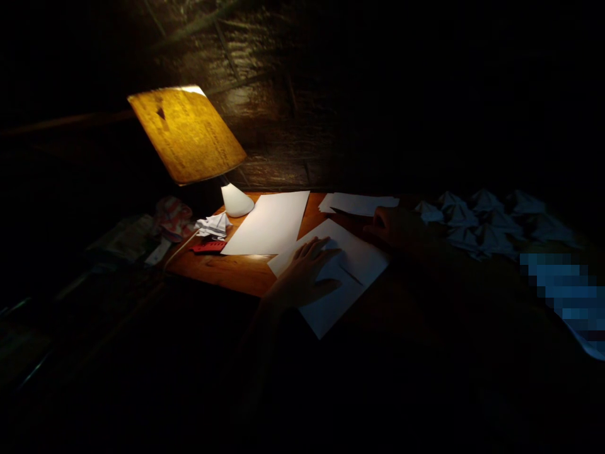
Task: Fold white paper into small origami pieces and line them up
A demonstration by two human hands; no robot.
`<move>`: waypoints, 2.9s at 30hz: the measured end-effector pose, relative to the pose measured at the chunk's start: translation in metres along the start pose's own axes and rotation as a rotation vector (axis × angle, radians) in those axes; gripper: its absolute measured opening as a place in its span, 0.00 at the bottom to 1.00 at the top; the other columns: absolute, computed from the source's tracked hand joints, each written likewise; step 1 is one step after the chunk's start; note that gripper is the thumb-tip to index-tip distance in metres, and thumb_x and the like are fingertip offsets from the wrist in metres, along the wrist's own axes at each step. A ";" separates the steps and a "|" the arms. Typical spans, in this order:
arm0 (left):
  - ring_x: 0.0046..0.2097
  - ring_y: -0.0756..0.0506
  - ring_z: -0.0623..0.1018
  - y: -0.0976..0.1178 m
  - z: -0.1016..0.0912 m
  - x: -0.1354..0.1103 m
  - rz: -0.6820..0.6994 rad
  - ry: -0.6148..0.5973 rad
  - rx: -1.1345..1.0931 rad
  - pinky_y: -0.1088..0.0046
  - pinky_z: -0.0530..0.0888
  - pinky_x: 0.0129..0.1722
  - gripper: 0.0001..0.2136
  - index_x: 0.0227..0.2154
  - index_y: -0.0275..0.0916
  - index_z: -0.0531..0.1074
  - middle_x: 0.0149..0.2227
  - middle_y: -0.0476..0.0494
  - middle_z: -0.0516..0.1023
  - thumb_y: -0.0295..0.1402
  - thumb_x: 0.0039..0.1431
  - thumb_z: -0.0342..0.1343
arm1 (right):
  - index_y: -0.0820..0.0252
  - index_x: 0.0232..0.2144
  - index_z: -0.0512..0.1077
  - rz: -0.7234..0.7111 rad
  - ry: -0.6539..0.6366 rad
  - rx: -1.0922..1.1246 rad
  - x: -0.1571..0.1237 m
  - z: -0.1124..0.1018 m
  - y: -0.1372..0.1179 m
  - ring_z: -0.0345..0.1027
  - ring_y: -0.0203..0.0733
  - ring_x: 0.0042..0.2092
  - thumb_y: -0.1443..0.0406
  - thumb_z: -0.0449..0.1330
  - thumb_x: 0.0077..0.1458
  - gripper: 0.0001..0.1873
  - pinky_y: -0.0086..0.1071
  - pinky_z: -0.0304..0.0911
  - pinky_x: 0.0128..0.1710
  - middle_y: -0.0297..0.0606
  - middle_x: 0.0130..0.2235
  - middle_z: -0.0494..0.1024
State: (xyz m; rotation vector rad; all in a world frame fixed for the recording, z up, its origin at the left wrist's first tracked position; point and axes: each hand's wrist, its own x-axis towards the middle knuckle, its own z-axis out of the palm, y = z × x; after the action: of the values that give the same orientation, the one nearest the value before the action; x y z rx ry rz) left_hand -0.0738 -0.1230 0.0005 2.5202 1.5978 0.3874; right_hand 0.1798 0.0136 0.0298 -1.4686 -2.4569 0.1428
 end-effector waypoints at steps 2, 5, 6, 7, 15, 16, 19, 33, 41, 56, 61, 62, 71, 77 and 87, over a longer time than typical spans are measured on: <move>0.76 0.29 0.53 0.001 0.000 0.000 -0.005 0.001 -0.001 0.41 0.58 0.73 0.32 0.69 0.47 0.61 0.75 0.37 0.54 0.46 0.66 0.62 | 0.58 0.37 0.76 0.006 0.090 -0.003 -0.001 -0.004 0.004 0.73 0.45 0.37 0.50 0.58 0.68 0.19 0.34 0.51 0.31 0.44 0.38 0.82; 0.76 0.27 0.53 0.004 0.000 0.001 -0.011 0.001 0.013 0.40 0.57 0.73 0.33 0.69 0.46 0.61 0.75 0.36 0.53 0.47 0.66 0.62 | 0.58 0.37 0.77 0.017 0.224 -0.017 0.003 -0.001 0.013 0.73 0.46 0.39 0.49 0.57 0.68 0.20 0.35 0.51 0.33 0.45 0.40 0.83; 0.76 0.27 0.52 0.004 0.000 0.001 -0.014 -0.006 0.019 0.39 0.56 0.73 0.33 0.69 0.46 0.60 0.75 0.35 0.53 0.47 0.66 0.61 | 0.57 0.38 0.77 0.033 0.257 -0.025 0.006 0.001 0.016 0.73 0.47 0.39 0.49 0.56 0.69 0.20 0.36 0.52 0.33 0.45 0.40 0.83; 0.76 0.26 0.52 0.005 0.000 0.002 -0.016 -0.015 0.025 0.38 0.56 0.73 0.33 0.70 0.45 0.60 0.75 0.34 0.53 0.47 0.66 0.61 | 0.57 0.38 0.77 0.056 0.279 -0.036 0.010 0.003 0.018 0.73 0.48 0.39 0.49 0.55 0.69 0.21 0.36 0.52 0.34 0.46 0.40 0.83; 0.76 0.26 0.50 0.005 0.001 0.000 -0.005 -0.010 0.019 0.37 0.54 0.72 0.33 0.70 0.46 0.59 0.76 0.33 0.52 0.48 0.67 0.59 | 0.55 0.42 0.78 0.073 0.218 -0.036 0.059 0.026 0.014 0.71 0.50 0.45 0.55 0.61 0.66 0.11 0.36 0.56 0.38 0.47 0.46 0.79; 0.76 0.26 0.50 0.005 0.001 0.000 -0.008 -0.016 0.015 0.37 0.54 0.73 0.33 0.70 0.45 0.59 0.75 0.33 0.53 0.49 0.67 0.59 | 0.55 0.43 0.77 0.079 0.214 -0.016 0.064 0.030 0.014 0.70 0.50 0.46 0.57 0.61 0.67 0.11 0.36 0.56 0.39 0.47 0.47 0.78; 0.76 0.26 0.51 0.007 0.000 -0.001 -0.015 -0.032 0.013 0.36 0.54 0.73 0.33 0.70 0.45 0.59 0.76 0.32 0.52 0.50 0.67 0.58 | 0.56 0.43 0.77 0.086 0.186 0.008 0.076 0.038 0.017 0.69 0.51 0.48 0.58 0.61 0.67 0.09 0.37 0.57 0.41 0.48 0.47 0.77; 0.73 0.13 0.53 0.034 0.014 0.016 -0.149 0.020 0.020 0.24 0.58 0.64 0.33 0.67 0.40 0.59 0.73 0.22 0.54 0.53 0.66 0.56 | 0.58 0.42 0.77 0.043 0.215 0.141 0.084 0.040 0.035 0.69 0.48 0.48 0.62 0.60 0.65 0.08 0.36 0.60 0.46 0.45 0.45 0.76; 0.59 0.16 0.71 0.068 0.001 0.033 -0.114 -0.008 0.207 0.31 0.73 0.48 0.31 0.59 0.38 0.68 0.63 0.20 0.69 0.58 0.64 0.56 | 0.56 0.42 0.75 -0.003 0.423 0.312 0.063 0.014 0.036 0.70 0.50 0.47 0.59 0.61 0.64 0.08 0.39 0.63 0.49 0.45 0.43 0.76; 0.56 0.28 0.76 -0.013 -0.031 0.144 0.203 -0.230 0.196 0.51 0.76 0.52 0.39 0.60 0.39 0.69 0.57 0.30 0.74 0.55 0.50 0.70 | 0.57 0.40 0.76 0.159 0.604 0.304 0.013 0.009 0.061 0.69 0.52 0.46 0.58 0.60 0.63 0.10 0.41 0.63 0.47 0.46 0.42 0.76; 0.49 0.37 0.77 -0.026 -0.016 0.148 0.211 -0.175 -0.034 0.61 0.75 0.46 0.28 0.50 0.40 0.73 0.48 0.39 0.77 0.48 0.50 0.72 | 0.56 0.43 0.76 0.144 0.598 0.271 0.005 0.007 0.065 0.69 0.53 0.49 0.57 0.59 0.65 0.11 0.41 0.64 0.48 0.48 0.47 0.75; 0.47 0.38 0.77 -0.027 -0.014 0.148 0.210 -0.166 -0.063 0.62 0.75 0.45 0.27 0.48 0.40 0.73 0.47 0.40 0.76 0.47 0.49 0.73 | 0.56 0.43 0.75 0.138 0.593 0.261 0.004 0.007 0.065 0.69 0.53 0.49 0.57 0.59 0.65 0.11 0.41 0.64 0.48 0.48 0.47 0.75; 0.37 0.47 0.73 -0.040 0.002 0.158 0.223 0.103 -0.395 0.68 0.70 0.39 0.10 0.34 0.37 0.71 0.35 0.46 0.75 0.33 0.53 0.66 | 0.57 0.41 0.74 0.170 0.533 0.329 -0.005 -0.005 0.051 0.72 0.52 0.44 0.57 0.59 0.63 0.11 0.40 0.64 0.44 0.47 0.43 0.80; 0.34 0.50 0.75 -0.048 0.005 0.169 0.159 0.142 -0.746 0.73 0.72 0.36 0.08 0.31 0.36 0.74 0.31 0.48 0.77 0.31 0.50 0.67 | 0.55 0.36 0.72 0.268 0.520 0.717 -0.003 0.001 0.044 0.71 0.48 0.39 0.44 0.53 0.64 0.22 0.38 0.65 0.37 0.43 0.37 0.79; 0.34 0.48 0.80 -0.053 -0.006 0.168 -0.012 0.094 -0.922 0.72 0.77 0.40 0.08 0.29 0.36 0.80 0.31 0.46 0.83 0.30 0.45 0.70 | 0.56 0.34 0.76 0.188 0.234 1.283 -0.005 0.005 0.044 0.74 0.47 0.37 0.42 0.74 0.39 0.29 0.40 0.68 0.39 0.39 0.35 0.79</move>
State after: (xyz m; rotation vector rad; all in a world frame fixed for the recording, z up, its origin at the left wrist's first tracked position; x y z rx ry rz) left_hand -0.0534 0.0510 0.0174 1.7875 1.0701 0.9780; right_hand 0.2180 0.0303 0.0141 -0.9656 -1.4094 1.2141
